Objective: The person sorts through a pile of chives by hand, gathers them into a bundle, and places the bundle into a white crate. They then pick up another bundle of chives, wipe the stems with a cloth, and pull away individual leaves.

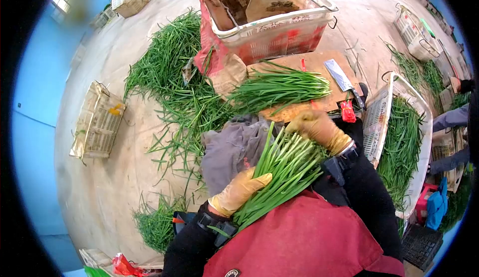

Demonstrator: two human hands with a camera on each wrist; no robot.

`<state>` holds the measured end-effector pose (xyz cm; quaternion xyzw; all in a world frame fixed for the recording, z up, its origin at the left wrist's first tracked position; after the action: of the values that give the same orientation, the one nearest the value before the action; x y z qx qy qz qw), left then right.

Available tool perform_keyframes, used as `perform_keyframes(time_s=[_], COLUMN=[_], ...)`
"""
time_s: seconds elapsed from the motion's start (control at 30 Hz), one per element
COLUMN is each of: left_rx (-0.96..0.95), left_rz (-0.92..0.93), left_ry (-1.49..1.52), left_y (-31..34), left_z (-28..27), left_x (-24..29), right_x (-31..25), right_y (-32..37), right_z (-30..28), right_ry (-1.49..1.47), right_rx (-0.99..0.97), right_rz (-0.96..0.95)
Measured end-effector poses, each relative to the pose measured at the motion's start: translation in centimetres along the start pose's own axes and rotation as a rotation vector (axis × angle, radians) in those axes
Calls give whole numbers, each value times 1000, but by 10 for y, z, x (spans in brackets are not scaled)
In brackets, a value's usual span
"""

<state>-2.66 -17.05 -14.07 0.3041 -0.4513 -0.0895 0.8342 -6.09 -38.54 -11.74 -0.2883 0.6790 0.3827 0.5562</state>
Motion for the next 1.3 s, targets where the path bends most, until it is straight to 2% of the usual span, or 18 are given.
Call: perform_keyframes(time_s=[0.1,0.2,0.27,0.33,0.37,0.47,0.5,0.53,0.6,0.67,0.7,0.8,0.83,1.0,1.1,1.2,1.23,1.3], left_rx=[-12,4,37,33,60,88,107,121,132,130,92,112,219,256,247,207,198,146], left_rz=[17,7,-8,2,-10,30,19,12,9,15,-2,191,274,198,99,25,89,-3], left_ry=[-13,38,87,173,204,222,225,225,210,185,176,-162,-428,-194,-38,-100,-231,-82], left_y=[-4,1,7,12,9,11,12,11,11,11,12,8,12,11,12,10,7,12], left_z=[-6,-5,-3,3,-1,-4,-5,-4,-1,3,7,9,7,-2,-7,-19,-28,-24], left_x=[-3,4,12,21,15,17,15,15,18,23,27,51,66,65,55,46,47,42], right_x=[22,40,68,78,82,88,78,80,68,70,76,44,39,6,18,29,29,30], right_y=[1,20,46,60,72,111,117,124,121,111,102,76,67,56,60,67,70,73], right_z=[-69,-121,-146,-140,-137,-104,-86,-66,-31,-8,2,34,43,62,59,59,59,59], right_ry=[38,99,492,669,768,344,410,214,-29,5,-138,-304,-361,-609,-677,-713,-733,-770], right_rx=[276,349,324,117,14,-22,-137,-183,-227,-374,-343,-145,-123,-146,-148,-121,-131,-147], right_rz=[-9,4,377,35,-18,249,177,280,187,244,183,110,86,122,129,125,135,150])
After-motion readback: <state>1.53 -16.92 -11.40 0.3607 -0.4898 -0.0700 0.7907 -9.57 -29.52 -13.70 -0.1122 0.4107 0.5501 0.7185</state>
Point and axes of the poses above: each hand's wrist, its own y-axis away from the middle knuckle, its own z-axis out of the palm, x = y × z, the point moved 9 cm from there along -y, towards the middle knuckle, and after that the axes turned 11 degrees about x, right-handed, at the moved point
